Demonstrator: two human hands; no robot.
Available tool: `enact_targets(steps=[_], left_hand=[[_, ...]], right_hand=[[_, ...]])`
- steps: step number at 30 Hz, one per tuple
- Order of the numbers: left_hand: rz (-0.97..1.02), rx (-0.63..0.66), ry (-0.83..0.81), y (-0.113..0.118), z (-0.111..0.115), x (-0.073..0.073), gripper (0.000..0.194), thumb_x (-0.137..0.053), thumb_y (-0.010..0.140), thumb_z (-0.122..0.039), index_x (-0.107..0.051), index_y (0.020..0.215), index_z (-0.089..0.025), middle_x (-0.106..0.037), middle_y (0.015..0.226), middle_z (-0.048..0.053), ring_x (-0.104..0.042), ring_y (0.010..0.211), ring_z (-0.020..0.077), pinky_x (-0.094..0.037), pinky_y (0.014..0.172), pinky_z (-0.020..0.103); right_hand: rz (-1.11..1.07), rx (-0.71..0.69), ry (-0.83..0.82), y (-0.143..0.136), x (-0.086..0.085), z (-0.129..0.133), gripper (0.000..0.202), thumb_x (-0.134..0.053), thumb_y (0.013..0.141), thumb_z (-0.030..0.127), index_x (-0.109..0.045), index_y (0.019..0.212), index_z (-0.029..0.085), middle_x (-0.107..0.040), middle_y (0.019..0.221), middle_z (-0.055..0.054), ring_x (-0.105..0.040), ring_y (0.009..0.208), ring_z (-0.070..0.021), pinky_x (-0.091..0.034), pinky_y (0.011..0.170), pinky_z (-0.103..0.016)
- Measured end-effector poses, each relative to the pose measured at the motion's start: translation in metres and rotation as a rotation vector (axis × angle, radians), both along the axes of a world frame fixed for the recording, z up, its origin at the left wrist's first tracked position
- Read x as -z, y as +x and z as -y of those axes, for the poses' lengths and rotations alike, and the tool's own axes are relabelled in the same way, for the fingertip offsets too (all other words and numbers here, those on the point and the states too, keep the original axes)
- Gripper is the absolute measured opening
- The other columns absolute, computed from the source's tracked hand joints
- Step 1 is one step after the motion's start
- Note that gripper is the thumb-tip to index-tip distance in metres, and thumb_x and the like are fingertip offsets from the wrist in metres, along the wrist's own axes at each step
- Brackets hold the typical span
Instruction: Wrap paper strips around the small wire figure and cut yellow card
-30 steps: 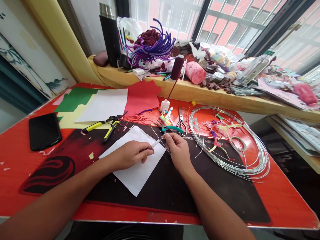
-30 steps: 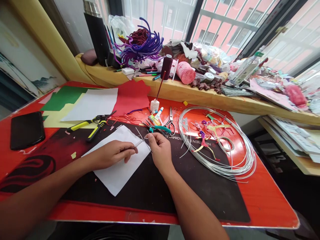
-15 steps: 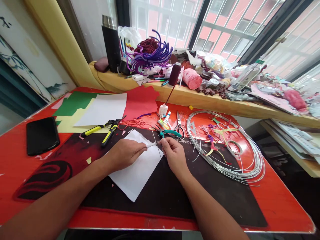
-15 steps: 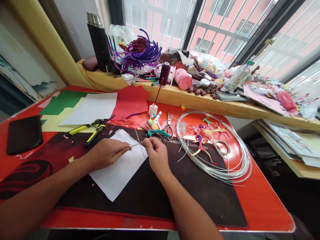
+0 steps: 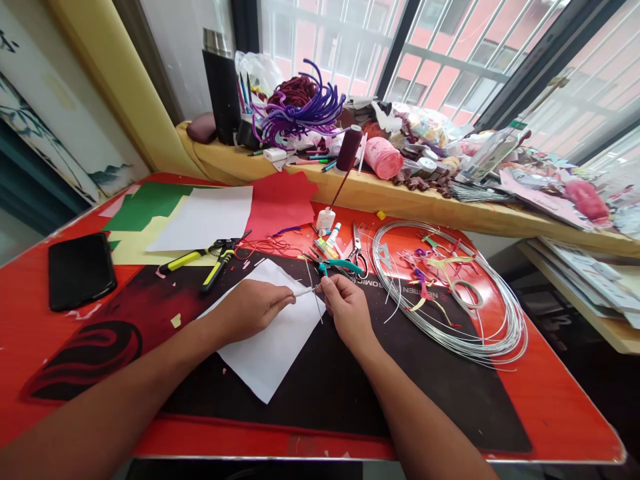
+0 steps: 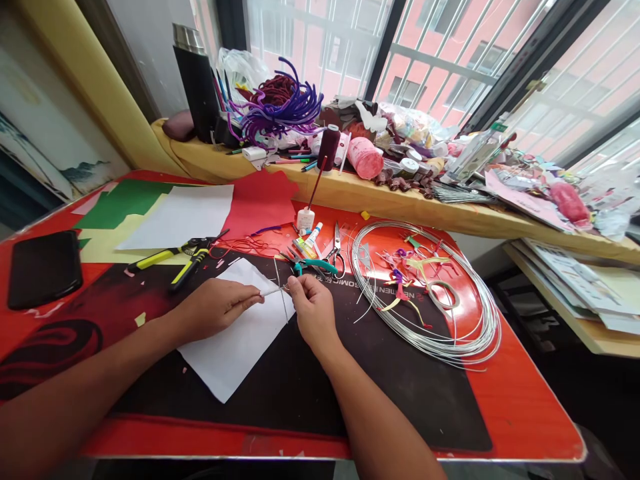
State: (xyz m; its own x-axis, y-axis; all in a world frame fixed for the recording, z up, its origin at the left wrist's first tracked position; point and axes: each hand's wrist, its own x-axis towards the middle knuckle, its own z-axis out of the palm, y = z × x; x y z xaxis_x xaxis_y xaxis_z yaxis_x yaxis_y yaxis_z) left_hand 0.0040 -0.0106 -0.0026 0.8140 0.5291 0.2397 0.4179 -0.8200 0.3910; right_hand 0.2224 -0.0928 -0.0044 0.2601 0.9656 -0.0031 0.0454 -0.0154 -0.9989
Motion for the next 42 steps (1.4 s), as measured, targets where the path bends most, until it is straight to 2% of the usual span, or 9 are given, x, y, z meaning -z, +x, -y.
enact_targets(steps=[5,8,16,23,28,35,39,42], left_hand=[[0.037,-0.011,-0.321,0.002,0.003,-0.004,0.032,-0.051,0.107,-0.034,-0.08,0.103,-0.023,-0.082,0.089,0.002,-0.075,0.081,0.0196,-0.045,0.071,0.027],[0.039,0.01,-0.408,0.003,0.004,-0.008,0.031,-0.052,0.106,-0.035,-0.081,0.101,-0.023,-0.081,0.085,0.0,-0.073,0.077,0.0178,-0.045,0.07,0.026],[0.077,0.002,-0.317,0.004,0.006,-0.008,0.032,-0.053,0.105,-0.034,-0.081,0.096,-0.021,-0.076,0.075,0.001,-0.066,0.067,0.016,-0.039,0.066,0.026],[0.118,-0.073,-0.403,0.005,0.007,-0.01,0.032,-0.053,0.104,-0.036,-0.08,0.1,-0.02,-0.071,0.069,-0.001,-0.061,0.063,0.0147,-0.039,0.064,0.026],[0.176,-0.158,-0.461,0.005,0.005,-0.015,0.041,-0.05,0.106,-0.044,-0.076,0.087,-0.018,-0.06,0.058,-0.003,-0.055,0.057,0.0137,-0.038,0.063,0.027],[0.166,-0.178,-0.537,0.004,0.005,-0.013,0.045,-0.053,0.105,-0.046,-0.071,0.074,-0.019,-0.066,0.06,-0.003,-0.056,0.058,0.0134,-0.039,0.067,0.028],[0.082,-0.168,-0.553,0.002,0.003,-0.019,0.048,-0.056,0.103,-0.049,-0.066,0.066,-0.02,-0.068,0.062,-0.002,-0.055,0.059,0.0139,-0.036,0.065,0.029],[0.013,-0.117,-0.69,0.0,0.0,-0.027,0.044,-0.058,0.1,-0.052,-0.069,0.071,-0.02,-0.071,0.066,-0.001,-0.056,0.063,0.0157,-0.038,0.064,0.029]], right_hand=[[-0.014,-0.003,0.001,0.001,0.0,0.0,0.048,-0.069,0.092,0.068,-0.063,0.077,0.023,-0.037,0.058,0.007,-0.03,0.054,-0.0137,-0.025,0.051,-0.029],[-0.015,-0.002,0.008,0.001,-0.001,0.0,0.048,-0.07,0.092,0.068,-0.062,0.076,0.023,-0.036,0.057,0.008,-0.03,0.053,-0.0134,-0.024,0.05,-0.029],[-0.053,-0.013,0.013,0.002,0.0,0.0,0.049,-0.072,0.091,0.069,-0.063,0.075,0.023,-0.037,0.056,0.008,-0.029,0.052,-0.0122,-0.024,0.049,-0.028],[-0.14,-0.069,-0.01,0.001,0.0,-0.001,0.043,-0.071,0.093,0.064,-0.07,0.089,0.021,-0.04,0.057,0.008,-0.028,0.051,-0.0116,-0.02,0.048,-0.028],[-0.018,-0.085,-0.024,0.0,-0.001,0.0,0.041,-0.07,0.094,0.06,-0.074,0.09,0.02,-0.043,0.057,0.007,-0.033,0.053,-0.0128,-0.024,0.05,-0.028],[0.129,-0.048,0.006,0.001,-0.003,-0.001,0.035,-0.069,0.092,0.053,-0.072,0.081,0.02,-0.044,0.059,0.006,-0.035,0.056,-0.0138,-0.028,0.054,-0.029],[0.209,-0.025,0.016,0.003,-0.005,-0.002,0.035,-0.067,0.093,0.052,-0.072,0.079,0.02,-0.049,0.062,0.004,-0.04,0.058,-0.0149,-0.033,0.055,-0.029],[0.274,-0.005,0.023,0.006,-0.005,-0.002,0.033,-0.066,0.094,0.05,-0.073,0.081,0.02,-0.055,0.065,0.002,-0.044,0.06,-0.0158,-0.035,0.056,-0.028]])
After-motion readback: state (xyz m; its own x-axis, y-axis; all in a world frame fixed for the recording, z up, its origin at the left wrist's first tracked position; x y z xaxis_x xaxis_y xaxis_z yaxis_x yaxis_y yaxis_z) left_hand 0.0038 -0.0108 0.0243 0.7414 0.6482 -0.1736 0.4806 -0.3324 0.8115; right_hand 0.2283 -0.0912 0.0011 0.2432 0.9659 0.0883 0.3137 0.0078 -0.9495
